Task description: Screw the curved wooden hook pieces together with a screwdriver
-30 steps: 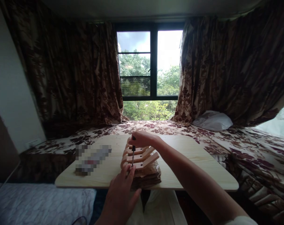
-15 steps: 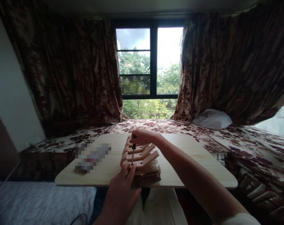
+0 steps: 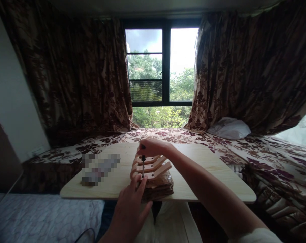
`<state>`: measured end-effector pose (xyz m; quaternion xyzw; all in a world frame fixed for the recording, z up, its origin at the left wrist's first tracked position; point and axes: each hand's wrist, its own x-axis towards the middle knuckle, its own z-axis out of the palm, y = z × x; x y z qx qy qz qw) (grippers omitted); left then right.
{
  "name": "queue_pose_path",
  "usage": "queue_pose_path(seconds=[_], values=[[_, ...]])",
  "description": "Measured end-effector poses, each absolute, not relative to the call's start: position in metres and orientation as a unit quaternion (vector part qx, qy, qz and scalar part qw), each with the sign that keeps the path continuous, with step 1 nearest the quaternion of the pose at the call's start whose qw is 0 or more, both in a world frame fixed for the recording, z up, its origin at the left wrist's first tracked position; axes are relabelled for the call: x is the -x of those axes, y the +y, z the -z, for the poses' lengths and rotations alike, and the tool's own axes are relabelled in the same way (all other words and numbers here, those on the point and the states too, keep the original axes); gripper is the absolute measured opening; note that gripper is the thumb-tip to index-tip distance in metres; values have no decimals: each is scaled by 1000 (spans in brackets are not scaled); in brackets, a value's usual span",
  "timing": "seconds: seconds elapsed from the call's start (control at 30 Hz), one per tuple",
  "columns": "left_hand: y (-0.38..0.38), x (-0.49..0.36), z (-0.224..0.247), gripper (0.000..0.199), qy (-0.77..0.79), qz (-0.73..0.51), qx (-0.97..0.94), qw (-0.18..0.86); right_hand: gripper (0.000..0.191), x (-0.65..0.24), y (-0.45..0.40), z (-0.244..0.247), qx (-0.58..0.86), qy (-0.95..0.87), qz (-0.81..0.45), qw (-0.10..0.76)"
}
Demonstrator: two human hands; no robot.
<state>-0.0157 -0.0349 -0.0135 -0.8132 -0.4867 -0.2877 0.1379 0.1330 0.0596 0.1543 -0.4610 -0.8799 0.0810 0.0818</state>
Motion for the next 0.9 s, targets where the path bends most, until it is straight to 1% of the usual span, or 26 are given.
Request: queue_pose_path(seconds=[0.17,0.43,0.7,0.9], values=[[-33,16,14,67,-489,286,812,140,29,-133,63,-151,490,-866,-67,81],[-35,16,13,67,-487,286,814,137,26,-135,45,-166,437,-894,-69,70],[-31,18,18,68,-487,284,813,146,28,-132,55,-153,496,-862,-35,103],[-32,18,17,69,-486,289,812,147,28,-135,52,-157,457,-883,-45,96]])
